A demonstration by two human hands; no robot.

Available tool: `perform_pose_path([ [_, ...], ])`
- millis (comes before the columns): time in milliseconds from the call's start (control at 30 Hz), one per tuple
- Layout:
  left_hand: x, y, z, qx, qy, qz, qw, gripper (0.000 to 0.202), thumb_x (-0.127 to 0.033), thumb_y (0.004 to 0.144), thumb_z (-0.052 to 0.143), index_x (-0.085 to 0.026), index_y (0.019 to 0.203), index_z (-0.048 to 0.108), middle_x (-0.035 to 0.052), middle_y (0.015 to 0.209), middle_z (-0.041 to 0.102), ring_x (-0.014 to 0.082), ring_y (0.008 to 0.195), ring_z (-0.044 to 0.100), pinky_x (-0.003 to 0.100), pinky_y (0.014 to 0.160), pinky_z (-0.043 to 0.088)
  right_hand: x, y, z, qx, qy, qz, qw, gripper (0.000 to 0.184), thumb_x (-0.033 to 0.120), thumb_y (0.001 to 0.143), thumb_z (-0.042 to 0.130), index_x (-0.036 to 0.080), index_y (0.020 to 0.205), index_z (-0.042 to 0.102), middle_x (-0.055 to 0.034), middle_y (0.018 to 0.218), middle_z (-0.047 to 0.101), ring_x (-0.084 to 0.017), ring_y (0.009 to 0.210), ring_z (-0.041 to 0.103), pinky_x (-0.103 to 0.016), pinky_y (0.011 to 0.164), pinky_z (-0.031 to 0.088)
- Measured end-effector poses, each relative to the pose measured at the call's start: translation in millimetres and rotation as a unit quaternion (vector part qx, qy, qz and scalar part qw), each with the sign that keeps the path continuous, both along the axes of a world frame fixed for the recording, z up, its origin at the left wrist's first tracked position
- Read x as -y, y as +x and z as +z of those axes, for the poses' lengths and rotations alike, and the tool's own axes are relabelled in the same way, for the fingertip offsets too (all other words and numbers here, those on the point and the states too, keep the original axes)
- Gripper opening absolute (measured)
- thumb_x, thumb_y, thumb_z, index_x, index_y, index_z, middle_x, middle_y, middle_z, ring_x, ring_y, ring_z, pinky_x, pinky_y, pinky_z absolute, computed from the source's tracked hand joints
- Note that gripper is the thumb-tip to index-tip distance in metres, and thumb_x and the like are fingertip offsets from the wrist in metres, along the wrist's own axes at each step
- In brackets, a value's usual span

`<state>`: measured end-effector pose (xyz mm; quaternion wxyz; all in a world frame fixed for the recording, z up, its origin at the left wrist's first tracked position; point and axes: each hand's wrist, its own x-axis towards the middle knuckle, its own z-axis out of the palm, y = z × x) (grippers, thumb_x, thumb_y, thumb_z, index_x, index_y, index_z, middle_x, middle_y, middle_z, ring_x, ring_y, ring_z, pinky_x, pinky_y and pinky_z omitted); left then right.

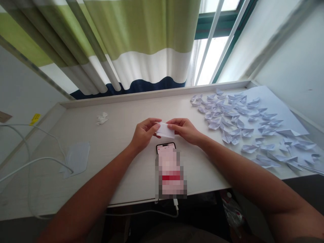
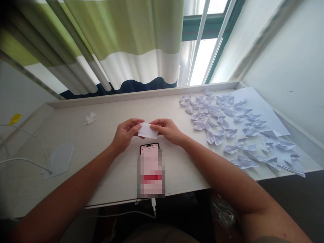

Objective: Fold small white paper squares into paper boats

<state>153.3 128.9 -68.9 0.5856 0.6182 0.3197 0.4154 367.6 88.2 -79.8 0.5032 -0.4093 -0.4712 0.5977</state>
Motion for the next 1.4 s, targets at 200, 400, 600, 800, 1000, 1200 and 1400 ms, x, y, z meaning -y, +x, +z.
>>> perform_pose_path([
  [200, 3.3, -7.0, -3.7, 0.003, -0.044, 0.002, 0.999, 0.045, -0.04, 0.078, 0.089, -0.014, 0.111, 0.074, 0.0028, 0.081, 0.076, 0.0173, 0.072, 0.072, 0.029, 0.059, 0.067, -10.1, -7.1, 8.1, 0.05, 0.02, 0.004, 0.999, 0.03, 0.042, 0.082, 0.087, 0.016, 0.097, 0.081, -0.0032, 0.083, 0.074, -0.013, 0.072, 0.063, -0.028, 0.065, 0.051],
  [400, 1.9, -7.7, -8.9, -0.005, -0.03, 0.004, 1.0, 0.047, -0.04, 0.076, 0.091, -0.014, 0.111, 0.074, 0.0049, 0.086, 0.079, 0.0199, 0.077, 0.075, 0.031, 0.06, 0.067, -2.3, -6.5, -1.1, 0.026, 0.044, -0.028, 0.998, 0.031, 0.043, 0.083, 0.087, 0.018, 0.1, 0.08, -0.0037, 0.09, 0.077, -0.014, 0.077, 0.067, -0.029, 0.069, 0.055],
  [600, 5.8, -5.5, -12.0, 0.001, -0.03, -0.001, 1.0, 0.048, -0.041, 0.076, 0.092, -0.015, 0.111, 0.073, 0.0052, 0.086, 0.08, 0.0212, 0.076, 0.076, 0.031, 0.059, 0.067, 6.7, -5.8, -1.9, 0.025, 0.05, -0.017, 0.998, 0.04, 0.051, 0.085, 0.086, 0.017, 0.105, 0.079, -0.0047, 0.089, 0.078, -0.016, 0.076, 0.07, -0.029, 0.068, 0.058],
  [800, 8.5, -4.9, -10.0, 0.008, -0.025, -0.013, 1.0, 0.049, -0.04, 0.076, 0.092, -0.015, 0.113, 0.073, 0.0053, 0.086, 0.079, 0.0209, 0.075, 0.075, 0.032, 0.059, 0.066, 7.2, -8.0, -4.1, 0.017, 0.06, -0.024, 0.998, 0.039, 0.045, 0.082, 0.09, 0.017, 0.106, 0.079, -0.0054, 0.093, 0.08, -0.016, 0.08, 0.072, -0.031, 0.074, 0.06],
  [1000, 8.0, -5.2, -6.9, -0.02, -0.027, -0.016, 0.999, 0.034, -0.044, 0.081, 0.088, -0.013, 0.088, 0.078, 0.007, 0.076, 0.078, 0.0196, 0.066, 0.074, 0.03, 0.057, 0.063, 8.6, -9.4, -4.7, 0.02, 0.078, -0.05, 0.996, 0.04, 0.046, 0.08, 0.091, 0.018, 0.106, 0.077, -0.006, 0.095, 0.08, -0.018, 0.083, 0.073, -0.034, 0.077, 0.062],
  [1200, 9.6, -5.1, -4.2, -0.031, 0.009, -0.017, 0.999, 0.029, -0.039, 0.079, 0.09, -0.014, 0.088, 0.079, 0.007, 0.074, 0.079, 0.0197, 0.064, 0.074, 0.032, 0.06, 0.064, 8.6, -6.5, 1.0, 0.053, 0.089, -0.047, 0.993, 0.032, 0.04, 0.082, 0.089, 0.017, 0.101, 0.077, -0.0055, 0.094, 0.079, -0.017, 0.082, 0.072, -0.033, 0.076, 0.059],
  [1400, 11.2, -6.5, -2.4, -0.049, 0.047, -0.03, 0.997, 0.025, -0.037, 0.08, 0.088, -0.016, 0.09, 0.081, 0.0064, 0.078, 0.079, 0.0198, 0.066, 0.074, 0.032, 0.061, 0.065, 9.5, -1.4, 7.0, 0.099, 0.087, -0.025, 0.991, 0.03, 0.044, 0.085, 0.086, 0.017, 0.095, 0.08, -0.0054, 0.09, 0.08, -0.018, 0.081, 0.071, -0.031, 0.073, 0.056],
])
